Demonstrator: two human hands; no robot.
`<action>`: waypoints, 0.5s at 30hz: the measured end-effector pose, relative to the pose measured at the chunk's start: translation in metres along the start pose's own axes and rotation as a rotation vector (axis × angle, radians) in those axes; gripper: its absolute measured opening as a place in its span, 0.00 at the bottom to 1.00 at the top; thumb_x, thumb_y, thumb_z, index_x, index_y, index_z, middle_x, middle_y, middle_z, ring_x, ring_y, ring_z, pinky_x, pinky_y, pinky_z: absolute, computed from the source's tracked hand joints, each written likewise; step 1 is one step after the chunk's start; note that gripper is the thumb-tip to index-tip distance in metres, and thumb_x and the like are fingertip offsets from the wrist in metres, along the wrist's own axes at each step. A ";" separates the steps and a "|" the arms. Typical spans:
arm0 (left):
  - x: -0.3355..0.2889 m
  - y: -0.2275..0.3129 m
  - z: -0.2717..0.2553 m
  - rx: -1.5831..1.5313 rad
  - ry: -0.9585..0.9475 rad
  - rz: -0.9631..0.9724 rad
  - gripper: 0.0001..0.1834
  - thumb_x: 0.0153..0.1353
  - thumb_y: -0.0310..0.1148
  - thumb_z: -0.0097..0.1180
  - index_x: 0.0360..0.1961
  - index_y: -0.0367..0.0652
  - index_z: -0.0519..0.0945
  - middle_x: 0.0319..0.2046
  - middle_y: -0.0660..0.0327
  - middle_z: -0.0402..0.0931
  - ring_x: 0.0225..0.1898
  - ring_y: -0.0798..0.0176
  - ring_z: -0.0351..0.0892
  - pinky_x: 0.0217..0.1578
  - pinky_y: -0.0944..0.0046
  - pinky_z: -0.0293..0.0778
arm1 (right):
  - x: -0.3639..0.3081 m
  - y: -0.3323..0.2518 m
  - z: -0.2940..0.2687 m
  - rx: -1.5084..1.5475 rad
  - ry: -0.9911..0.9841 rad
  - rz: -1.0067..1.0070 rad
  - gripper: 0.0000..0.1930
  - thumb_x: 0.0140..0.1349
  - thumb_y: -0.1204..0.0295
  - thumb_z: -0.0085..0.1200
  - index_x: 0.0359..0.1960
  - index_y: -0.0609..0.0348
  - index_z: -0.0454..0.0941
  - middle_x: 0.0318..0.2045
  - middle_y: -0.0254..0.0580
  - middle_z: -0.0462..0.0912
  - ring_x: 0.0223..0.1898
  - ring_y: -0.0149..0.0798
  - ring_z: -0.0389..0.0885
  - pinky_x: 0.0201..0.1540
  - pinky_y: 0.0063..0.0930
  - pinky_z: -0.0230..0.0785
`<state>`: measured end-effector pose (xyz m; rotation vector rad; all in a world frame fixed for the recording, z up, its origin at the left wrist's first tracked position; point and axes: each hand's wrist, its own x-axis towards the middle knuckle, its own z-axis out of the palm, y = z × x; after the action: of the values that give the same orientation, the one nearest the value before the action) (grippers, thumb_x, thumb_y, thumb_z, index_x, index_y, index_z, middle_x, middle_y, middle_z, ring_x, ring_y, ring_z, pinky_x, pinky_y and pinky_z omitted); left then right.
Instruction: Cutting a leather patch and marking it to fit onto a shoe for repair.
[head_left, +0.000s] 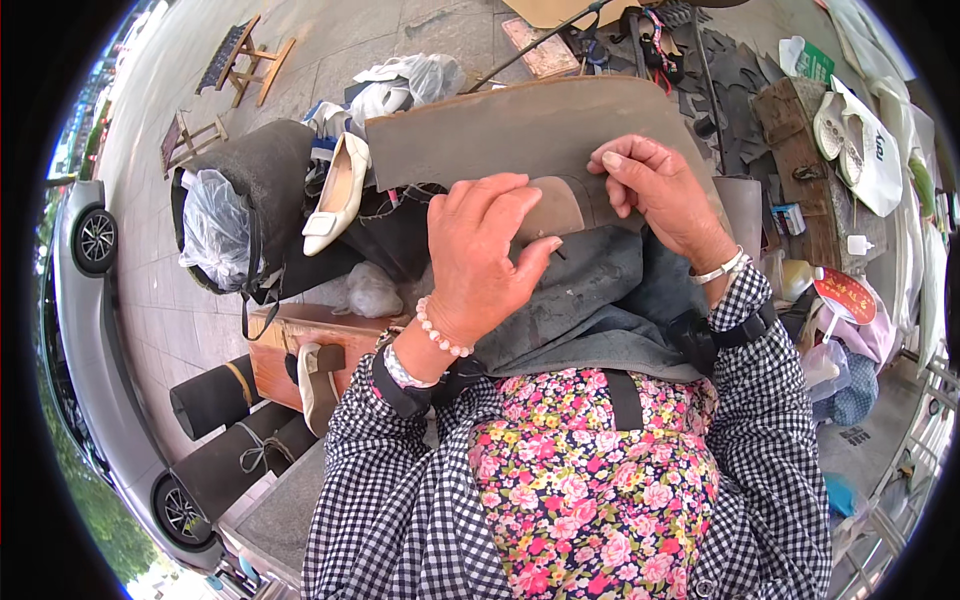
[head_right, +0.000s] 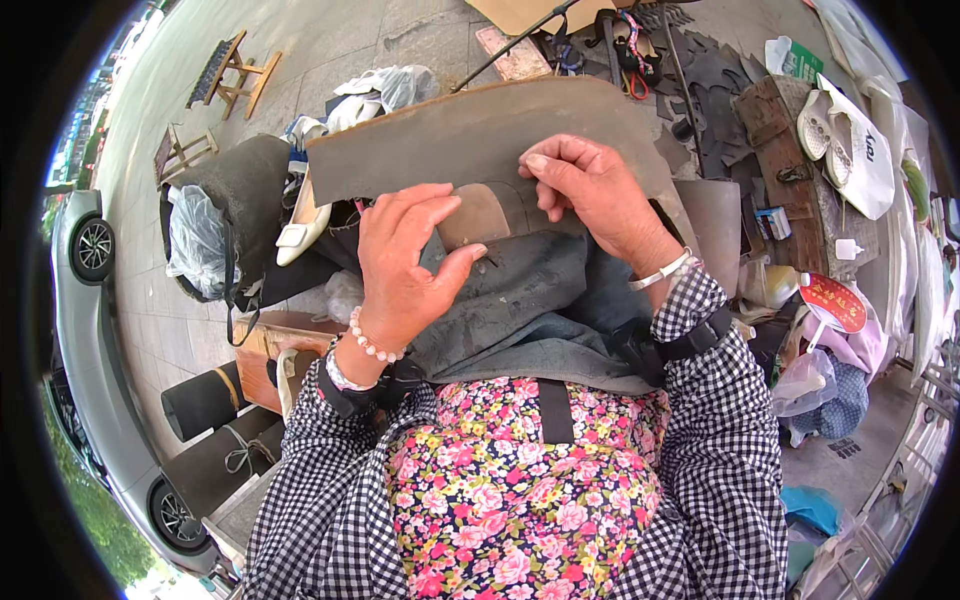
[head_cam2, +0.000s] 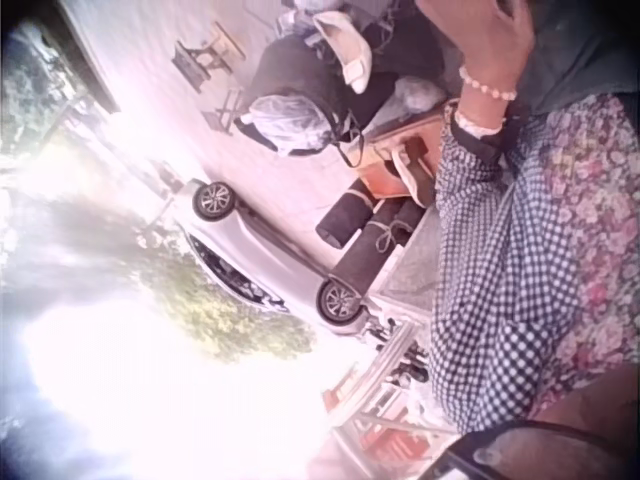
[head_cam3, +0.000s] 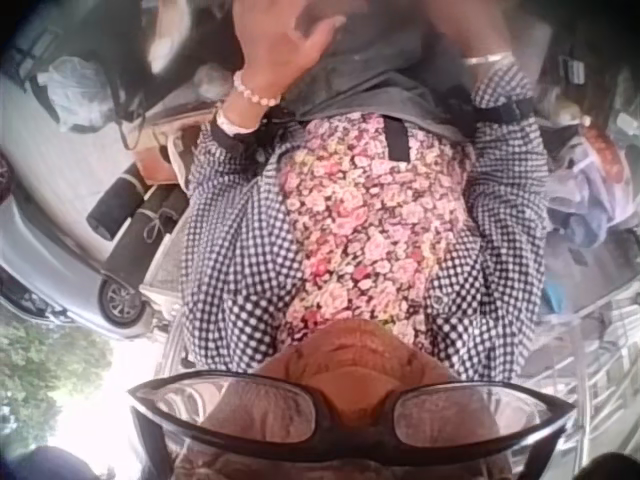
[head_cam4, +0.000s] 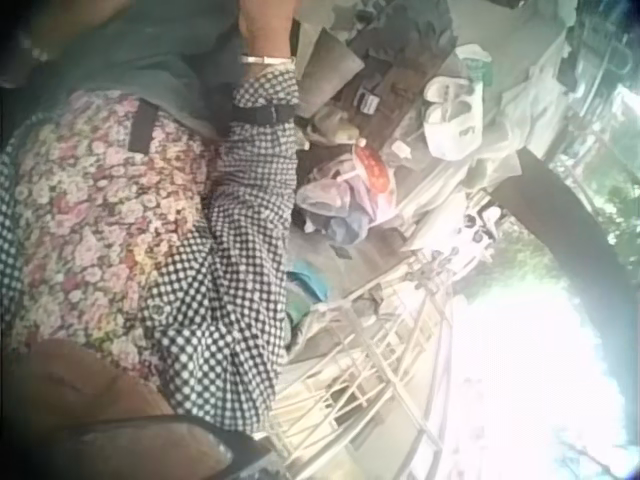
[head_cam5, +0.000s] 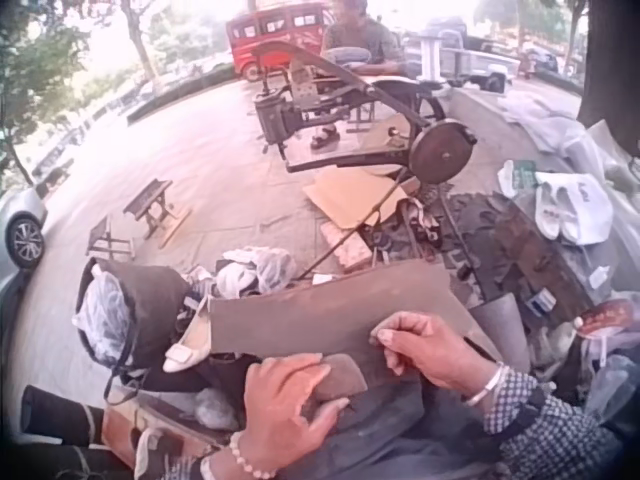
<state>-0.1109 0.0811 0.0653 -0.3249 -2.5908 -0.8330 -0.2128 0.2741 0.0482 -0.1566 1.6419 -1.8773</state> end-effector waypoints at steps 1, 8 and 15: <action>0.000 0.000 0.000 -0.003 -0.004 0.007 0.25 0.35 0.27 0.68 0.39 0.39 0.76 0.42 0.54 0.75 0.40 0.52 0.73 0.42 0.59 0.68 | 0.000 0.001 0.000 0.003 0.008 -0.003 0.09 0.62 0.68 0.49 0.36 0.62 0.75 0.28 0.31 0.76 0.22 0.21 0.70 0.25 0.16 0.66; 0.004 0.004 0.008 -0.114 -0.023 0.019 0.24 0.35 0.25 0.67 0.38 0.38 0.75 0.42 0.54 0.76 0.37 0.52 0.74 0.38 0.60 0.70 | -0.002 0.000 0.000 -0.024 -0.024 -0.013 0.09 0.60 0.69 0.50 0.37 0.62 0.76 0.24 0.27 0.74 0.22 0.19 0.70 0.24 0.14 0.65; 0.005 -0.001 0.016 -0.073 -0.071 0.023 0.24 0.35 0.25 0.67 0.38 0.37 0.75 0.42 0.53 0.76 0.37 0.51 0.73 0.39 0.60 0.70 | -0.001 0.000 0.000 -0.091 -0.075 -0.005 0.10 0.60 0.69 0.51 0.39 0.61 0.76 0.32 0.30 0.77 0.23 0.19 0.69 0.24 0.13 0.63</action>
<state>-0.1207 0.0903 0.0552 -0.4118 -2.6203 -0.9259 -0.2116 0.2746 0.0482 -0.2660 1.6777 -1.7803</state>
